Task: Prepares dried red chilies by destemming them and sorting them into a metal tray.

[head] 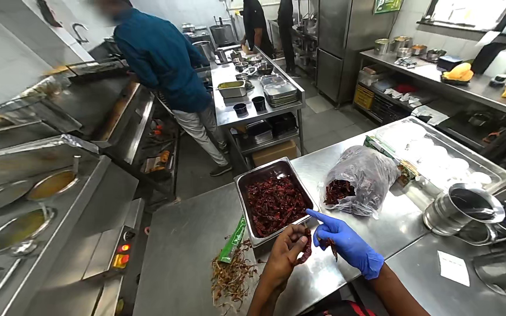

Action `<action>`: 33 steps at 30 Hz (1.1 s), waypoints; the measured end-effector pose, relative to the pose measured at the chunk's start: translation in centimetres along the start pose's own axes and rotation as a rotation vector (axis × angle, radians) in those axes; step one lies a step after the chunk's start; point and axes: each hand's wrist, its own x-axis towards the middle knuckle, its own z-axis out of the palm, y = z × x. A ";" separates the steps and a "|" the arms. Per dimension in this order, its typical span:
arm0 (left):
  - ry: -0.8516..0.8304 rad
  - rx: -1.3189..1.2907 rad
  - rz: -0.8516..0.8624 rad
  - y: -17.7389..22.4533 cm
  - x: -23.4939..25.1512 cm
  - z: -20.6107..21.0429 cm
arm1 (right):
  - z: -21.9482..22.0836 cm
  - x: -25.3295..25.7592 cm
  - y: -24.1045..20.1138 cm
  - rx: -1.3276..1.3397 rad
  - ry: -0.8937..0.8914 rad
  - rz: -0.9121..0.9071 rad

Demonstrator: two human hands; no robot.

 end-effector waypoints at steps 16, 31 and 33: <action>0.177 0.192 0.178 -1.8 0.1 3.3 | 3.0 0.7 1.3 -0.376 0.488 -0.453; 0.077 -0.182 -0.134 1.1 -0.7 2.7 | 2.8 1.1 2.8 -0.511 0.457 -0.582; 0.132 -0.048 -0.041 0.6 -0.8 2.9 | 2.7 0.9 2.7 -0.477 0.447 -0.517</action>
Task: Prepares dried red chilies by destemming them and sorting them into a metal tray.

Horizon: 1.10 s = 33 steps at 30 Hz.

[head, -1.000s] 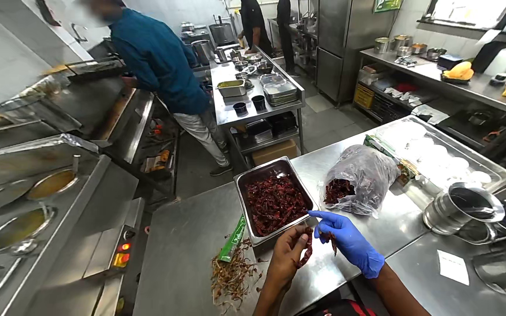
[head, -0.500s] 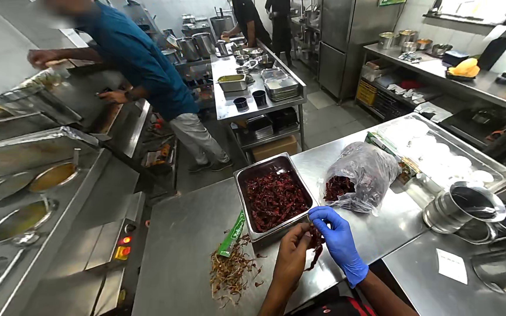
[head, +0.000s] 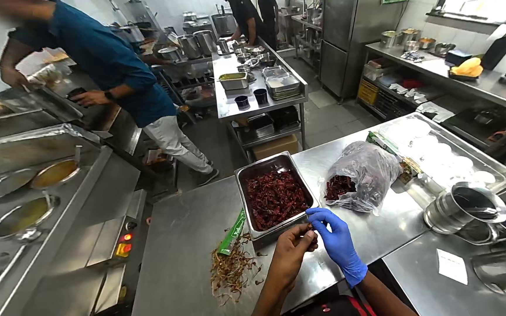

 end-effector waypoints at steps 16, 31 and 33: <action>0.218 1.028 0.560 -1.6 -0.6 0.2 | -2.7 1.3 1.2 -0.268 -0.429 -0.010; -0.109 0.560 0.508 0.7 -0.9 -0.6 | -2.9 1.6 -1.5 -0.048 -0.500 -0.109; -0.201 0.355 0.432 1.0 -0.7 -1.0 | -2.8 1.8 -2.4 -0.079 -0.492 -0.201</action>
